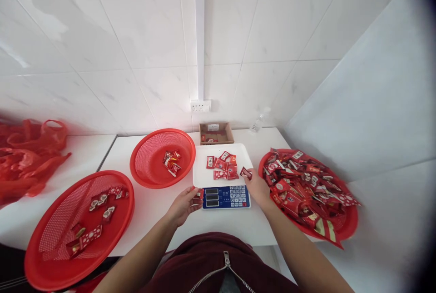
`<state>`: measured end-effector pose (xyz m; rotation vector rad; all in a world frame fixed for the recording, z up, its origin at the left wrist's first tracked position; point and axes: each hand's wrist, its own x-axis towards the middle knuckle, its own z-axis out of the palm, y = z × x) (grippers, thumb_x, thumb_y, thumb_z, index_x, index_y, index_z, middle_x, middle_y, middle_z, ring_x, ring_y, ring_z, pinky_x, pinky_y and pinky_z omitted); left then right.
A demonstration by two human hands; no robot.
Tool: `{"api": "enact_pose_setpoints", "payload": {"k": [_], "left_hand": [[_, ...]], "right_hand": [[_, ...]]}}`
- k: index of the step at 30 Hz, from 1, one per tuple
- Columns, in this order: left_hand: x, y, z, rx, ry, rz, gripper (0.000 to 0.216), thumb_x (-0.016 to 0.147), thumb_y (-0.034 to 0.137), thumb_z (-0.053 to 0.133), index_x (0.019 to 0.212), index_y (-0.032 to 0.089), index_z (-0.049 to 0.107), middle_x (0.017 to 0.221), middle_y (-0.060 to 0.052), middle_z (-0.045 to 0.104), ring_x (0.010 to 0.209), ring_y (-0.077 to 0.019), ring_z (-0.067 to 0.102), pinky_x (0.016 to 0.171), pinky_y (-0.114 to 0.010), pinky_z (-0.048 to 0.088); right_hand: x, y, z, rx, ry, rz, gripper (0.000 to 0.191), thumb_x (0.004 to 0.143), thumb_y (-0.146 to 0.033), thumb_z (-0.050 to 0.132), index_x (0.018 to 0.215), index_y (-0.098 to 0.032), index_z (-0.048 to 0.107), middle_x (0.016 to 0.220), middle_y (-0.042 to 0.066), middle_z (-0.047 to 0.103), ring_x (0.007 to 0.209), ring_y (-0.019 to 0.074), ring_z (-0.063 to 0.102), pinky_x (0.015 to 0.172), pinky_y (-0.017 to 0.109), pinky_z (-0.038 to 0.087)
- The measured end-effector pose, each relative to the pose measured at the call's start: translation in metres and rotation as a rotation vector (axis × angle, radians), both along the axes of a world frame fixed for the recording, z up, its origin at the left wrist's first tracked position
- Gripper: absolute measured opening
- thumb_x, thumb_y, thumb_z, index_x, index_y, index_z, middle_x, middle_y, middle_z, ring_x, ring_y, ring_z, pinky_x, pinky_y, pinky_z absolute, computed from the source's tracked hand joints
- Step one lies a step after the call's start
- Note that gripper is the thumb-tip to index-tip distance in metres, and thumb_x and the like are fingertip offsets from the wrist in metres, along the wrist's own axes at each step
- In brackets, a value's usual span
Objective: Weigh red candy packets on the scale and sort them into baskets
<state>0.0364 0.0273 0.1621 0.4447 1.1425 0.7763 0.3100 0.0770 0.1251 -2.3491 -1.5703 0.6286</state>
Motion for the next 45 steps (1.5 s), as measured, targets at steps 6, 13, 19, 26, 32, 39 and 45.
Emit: {"api": "enact_pose_setpoints", "payload": {"k": [6, 13, 19, 26, 32, 39, 45], "left_hand": [[-0.002, -0.001, 0.0, -0.007, 0.004, -0.015, 0.028, 0.076, 0.039, 0.069, 0.087, 0.016, 0.057, 0.074, 0.0, 0.063, 0.063, -0.0097, 0.059, 0.067, -0.024, 0.048], [-0.006, -0.001, 0.002, -0.01, 0.014, -0.004, 0.028, 0.075, 0.038, 0.07, 0.087, 0.017, 0.057, 0.076, 0.0, 0.063, 0.064, -0.0098, 0.06, 0.068, -0.025, 0.047], [-0.008, 0.0, 0.002, -0.013, 0.02, 0.002, 0.028, 0.074, 0.038, 0.07, 0.083, 0.017, 0.055, 0.075, 0.0, 0.062, 0.064, -0.0099, 0.06, 0.068, -0.025, 0.047], [-0.01, 0.001, 0.005, -0.013, 0.017, 0.011, 0.029, 0.073, 0.039, 0.071, 0.081, 0.017, 0.053, 0.075, 0.0, 0.062, 0.063, -0.0096, 0.059, 0.067, -0.025, 0.047], [-0.012, -0.003, 0.002, -0.05, 0.036, 0.001, 0.024, 0.074, 0.034, 0.069, 0.083, 0.017, 0.054, 0.077, -0.001, 0.063, 0.067, -0.0112, 0.06, 0.07, -0.027, 0.048], [-0.001, -0.006, 0.0, -0.049, 0.003, -0.157, 0.022, 0.069, 0.025, 0.068, 0.084, 0.019, 0.054, 0.085, -0.002, 0.063, 0.081, -0.0157, 0.062, 0.077, -0.033, 0.049], [0.027, -0.011, 0.008, 0.061, -0.056, -0.439, 0.038, 0.071, 0.04, 0.072, 0.097, 0.02, 0.054, 0.092, -0.005, 0.065, 0.085, -0.0173, 0.064, 0.076, -0.033, 0.05]], "right_hand": [[-0.012, 0.013, 0.003, -0.021, 0.01, 0.054, 0.033, 0.089, -0.04, 0.042, 0.117, -0.024, 0.051, 0.1, 0.008, 0.068, 0.088, 0.0245, 0.064, 0.065, 0.029, 0.041], [-0.009, 0.054, 0.011, -0.039, -0.097, 0.067, 0.034, 0.092, -0.029, 0.035, 0.123, -0.022, 0.046, 0.104, 0.011, 0.067, 0.092, 0.0242, 0.063, 0.069, 0.03, 0.041], [-0.021, 0.08, 0.022, -0.019, -0.125, 0.176, 0.037, 0.092, -0.023, 0.029, 0.125, -0.026, 0.046, 0.103, 0.01, 0.068, 0.091, 0.0255, 0.063, 0.066, 0.031, 0.039], [-0.034, 0.094, 0.02, -0.019, -0.152, 0.397, 0.045, 0.083, -0.012, 0.039, 0.124, -0.026, 0.052, 0.105, 0.009, 0.068, 0.096, 0.0237, 0.062, 0.071, 0.029, 0.041], [-0.02, 0.064, 0.013, 0.161, 0.136, 0.232, 0.039, 0.087, -0.018, 0.036, 0.119, -0.025, 0.056, 0.112, 0.007, 0.067, 0.101, 0.0231, 0.06, 0.078, 0.033, 0.044], [-0.033, -0.03, 0.01, -0.102, 0.969, 0.1, 0.026, 0.08, -0.024, 0.048, 0.104, -0.019, 0.056, 0.096, 0.005, 0.07, 0.077, 0.0158, 0.065, 0.069, 0.03, 0.05], [-0.078, -0.083, 0.023, -0.152, 1.049, 0.254, 0.02, 0.075, -0.03, 0.057, 0.092, -0.019, 0.055, 0.069, -0.002, 0.065, 0.061, 0.0141, 0.061, 0.059, 0.028, 0.047]]}}
